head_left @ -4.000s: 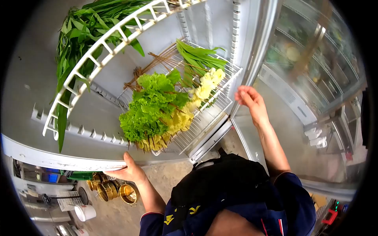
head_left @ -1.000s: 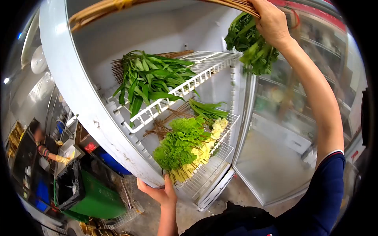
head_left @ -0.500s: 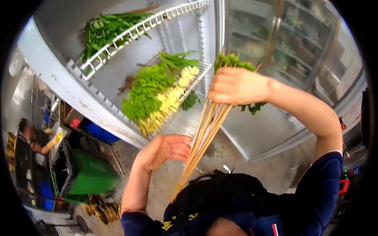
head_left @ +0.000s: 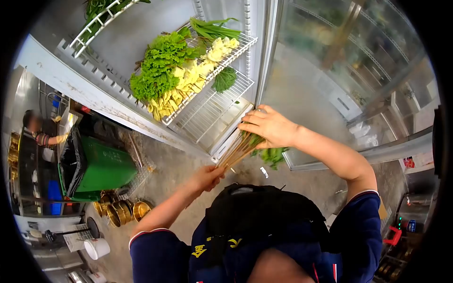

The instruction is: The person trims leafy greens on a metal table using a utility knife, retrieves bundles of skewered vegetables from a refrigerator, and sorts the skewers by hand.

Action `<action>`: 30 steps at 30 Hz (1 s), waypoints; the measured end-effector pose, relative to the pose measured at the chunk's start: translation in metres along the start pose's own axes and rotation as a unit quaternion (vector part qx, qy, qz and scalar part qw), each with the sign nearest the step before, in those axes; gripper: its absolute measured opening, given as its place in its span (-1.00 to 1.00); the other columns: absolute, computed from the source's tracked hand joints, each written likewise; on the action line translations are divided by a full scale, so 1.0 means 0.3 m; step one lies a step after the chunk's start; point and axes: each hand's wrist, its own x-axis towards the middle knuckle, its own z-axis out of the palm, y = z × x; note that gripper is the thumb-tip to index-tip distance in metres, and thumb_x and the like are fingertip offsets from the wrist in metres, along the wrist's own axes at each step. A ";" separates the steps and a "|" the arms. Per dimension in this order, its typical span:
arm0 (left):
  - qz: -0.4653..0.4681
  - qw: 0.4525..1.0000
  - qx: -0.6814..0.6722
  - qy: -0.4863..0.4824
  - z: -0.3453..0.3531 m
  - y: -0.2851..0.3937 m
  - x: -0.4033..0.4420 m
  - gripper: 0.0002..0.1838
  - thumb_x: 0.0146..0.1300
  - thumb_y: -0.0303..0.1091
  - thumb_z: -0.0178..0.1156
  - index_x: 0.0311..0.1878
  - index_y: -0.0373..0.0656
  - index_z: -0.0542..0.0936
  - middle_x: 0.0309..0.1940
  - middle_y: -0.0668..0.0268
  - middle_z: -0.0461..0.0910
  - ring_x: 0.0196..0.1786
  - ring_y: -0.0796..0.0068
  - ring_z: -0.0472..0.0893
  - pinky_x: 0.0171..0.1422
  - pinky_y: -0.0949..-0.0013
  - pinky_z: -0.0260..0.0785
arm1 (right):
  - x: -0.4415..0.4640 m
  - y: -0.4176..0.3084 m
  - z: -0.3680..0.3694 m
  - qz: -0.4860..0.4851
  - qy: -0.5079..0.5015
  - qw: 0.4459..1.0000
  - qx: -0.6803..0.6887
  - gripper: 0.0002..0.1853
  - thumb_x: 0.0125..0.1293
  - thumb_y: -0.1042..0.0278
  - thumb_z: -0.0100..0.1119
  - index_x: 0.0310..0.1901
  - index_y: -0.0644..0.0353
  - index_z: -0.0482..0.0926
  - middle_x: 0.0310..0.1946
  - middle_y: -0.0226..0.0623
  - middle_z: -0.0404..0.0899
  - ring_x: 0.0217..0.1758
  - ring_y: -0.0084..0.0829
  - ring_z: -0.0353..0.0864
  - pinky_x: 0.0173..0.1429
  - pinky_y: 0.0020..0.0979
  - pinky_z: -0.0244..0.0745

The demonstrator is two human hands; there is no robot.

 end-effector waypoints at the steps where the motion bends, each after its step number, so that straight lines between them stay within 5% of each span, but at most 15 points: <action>1: 0.002 1.000 0.001 0.006 -0.005 -0.053 0.001 -0.62 0.29 0.01 0.04 -0.35 -0.15 0.49 -0.73 0.50 0.23 -0.75 0.72 0.14 -0.71 0.58 -0.05 | 0.012 0.009 -0.028 0.014 -0.012 1.000 0.023 -0.58 0.05 0.24 0.24 -0.03 0.12 0.45 -0.03 -0.32 0.45 0.11 -0.33 0.39 0.19 -0.32 0.23; 4: 0.036 0.985 0.133 0.104 -0.029 -0.177 -0.008 -0.56 0.21 0.04 0.11 -0.44 -0.22 0.56 -0.70 0.39 0.43 -0.69 0.59 0.36 -0.60 0.46 0.21 | 0.076 0.066 -0.125 0.059 0.069 0.995 0.029 -0.65 0.09 0.24 0.19 -0.08 0.13 0.48 -0.15 -0.29 0.51 -0.03 -0.32 0.49 0.08 -0.29 0.36; 8: 0.041 0.957 0.229 0.174 -0.053 -0.273 -0.062 -0.57 0.19 -0.01 0.16 -0.47 -0.27 0.55 -0.73 0.35 0.43 -0.66 0.58 0.37 -0.55 0.38 0.24 | 0.201 0.162 -0.222 0.133 0.207 0.966 0.077 -0.78 0.21 0.26 0.07 -0.16 0.15 0.53 -0.27 -0.22 0.58 -0.22 -0.19 0.56 -0.18 -0.24 0.49; 11: 0.053 0.960 0.171 0.216 -0.067 -0.385 -0.042 -0.60 0.18 -0.07 0.19 -0.46 -0.30 0.54 -0.73 0.33 0.41 -0.63 0.59 0.37 -0.51 0.37 0.26 | 0.264 0.227 -0.179 0.205 0.140 0.958 0.142 -0.78 0.20 0.25 0.08 -0.19 0.17 0.55 -0.29 -0.22 0.60 -0.24 -0.20 0.58 -0.15 -0.28 0.46; 14: 0.076 0.965 0.108 0.226 -0.107 -0.514 0.028 -0.67 0.19 -0.16 0.20 -0.43 -0.31 0.56 -0.69 0.36 0.46 -0.58 0.63 0.38 -0.48 0.40 0.26 | 0.278 0.301 0.017 0.254 0.015 0.951 0.173 -0.75 0.19 0.16 0.09 -0.24 0.15 0.57 -0.40 -0.22 0.60 -0.35 -0.26 0.58 -0.22 -0.27 0.43; 17: 0.084 0.970 0.016 0.228 -0.079 -0.397 -0.015 -0.74 0.21 -0.31 0.18 -0.42 -0.36 0.55 -0.65 0.37 0.49 -0.51 0.65 0.36 -0.45 0.42 0.25 | 0.277 0.352 0.271 0.292 -0.039 0.915 0.277 -0.73 0.12 0.10 0.07 -0.31 0.10 0.60 -0.43 -0.24 0.60 -0.35 -0.24 0.57 -0.26 -0.24 0.41; 19: 0.083 0.962 0.027 0.258 -0.097 -0.415 0.018 -0.68 0.25 -0.26 0.15 -0.45 -0.38 0.53 -0.68 0.33 0.45 -0.54 0.63 0.35 -0.49 0.41 0.20 | 0.305 0.353 0.438 0.342 -0.078 0.890 0.291 -0.71 0.14 0.09 0.08 -0.23 0.09 0.60 -0.33 -0.24 0.62 -0.22 -0.30 0.59 -0.15 -0.29 0.43; 23: 0.004 0.960 0.152 0.235 -0.189 -0.387 0.015 -0.57 0.27 -0.14 0.08 -0.50 -0.38 0.49 -0.75 0.30 0.38 -0.63 0.56 0.29 -0.56 0.37 0.08 | 0.372 0.303 0.741 0.387 -0.027 0.835 0.389 -0.66 0.12 0.07 0.08 -0.19 0.10 0.61 -0.22 -0.22 0.62 -0.13 -0.21 0.57 -0.06 -0.31 0.44; 26: -0.044 0.940 0.255 0.223 -0.202 -0.319 -0.003 -0.58 0.26 -0.16 0.09 -0.51 -0.38 0.48 -0.76 0.33 0.33 -0.65 0.56 0.27 -0.57 0.36 0.08 | 0.448 0.277 0.989 0.404 0.118 0.788 0.449 -0.71 0.03 0.15 0.03 -0.38 0.15 0.63 -0.40 -0.12 0.61 -0.32 -0.13 0.58 -0.21 -0.15 0.44; 30: -0.140 0.942 0.190 0.237 -0.216 -0.352 0.005 -0.64 0.25 -0.21 0.13 -0.49 -0.36 0.53 -0.74 0.37 0.39 -0.62 0.64 0.30 -0.58 0.42 0.08 | 0.585 0.350 1.135 0.453 0.113 0.729 0.500 -0.71 0.02 0.20 0.01 -0.38 0.20 0.64 -0.35 -0.02 0.61 -0.23 -0.05 0.59 -0.13 -0.12 0.47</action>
